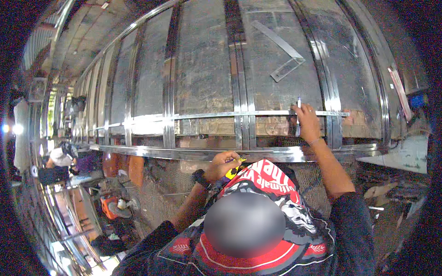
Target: The person measures a metal frame using a tape measure and marks it with a marker. They then use a try square to draw straight lines on the metal frame.
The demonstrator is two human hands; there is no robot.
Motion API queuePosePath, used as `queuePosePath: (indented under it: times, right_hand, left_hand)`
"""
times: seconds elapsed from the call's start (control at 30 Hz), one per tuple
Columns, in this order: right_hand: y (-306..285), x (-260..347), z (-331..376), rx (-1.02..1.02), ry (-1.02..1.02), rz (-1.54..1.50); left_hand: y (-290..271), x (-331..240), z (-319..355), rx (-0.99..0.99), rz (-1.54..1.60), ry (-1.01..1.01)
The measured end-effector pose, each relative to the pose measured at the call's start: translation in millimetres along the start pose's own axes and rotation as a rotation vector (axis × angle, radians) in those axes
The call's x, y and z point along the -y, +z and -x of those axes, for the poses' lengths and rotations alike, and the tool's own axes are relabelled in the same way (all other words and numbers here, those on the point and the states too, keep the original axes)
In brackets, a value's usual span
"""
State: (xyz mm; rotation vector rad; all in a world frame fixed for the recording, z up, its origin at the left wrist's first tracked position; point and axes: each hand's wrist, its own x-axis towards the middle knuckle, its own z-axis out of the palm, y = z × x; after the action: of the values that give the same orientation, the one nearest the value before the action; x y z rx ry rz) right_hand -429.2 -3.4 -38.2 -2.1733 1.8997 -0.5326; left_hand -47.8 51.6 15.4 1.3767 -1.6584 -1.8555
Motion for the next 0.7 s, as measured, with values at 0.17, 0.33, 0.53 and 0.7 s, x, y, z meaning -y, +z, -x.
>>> queuePosePath:
  times: [0.17,0.33,0.53,0.7]
  right_hand:
    - [19,-6,-9,0.068,0.034,0.007]
    - [22,-23,-15,0.102,0.206,-0.206]
    - [22,-24,-29,0.098,0.092,-0.191]
    - [-2,-45,-63,0.22,-0.116,-0.384]
  left_hand:
    - [-4,19,8,-0.079,0.127,-0.053]
    - [-27,20,4,-0.114,0.151,-0.035]
    - [-56,41,10,-0.123,0.094,0.013]
    - [-78,45,16,-0.162,-0.017,0.048]
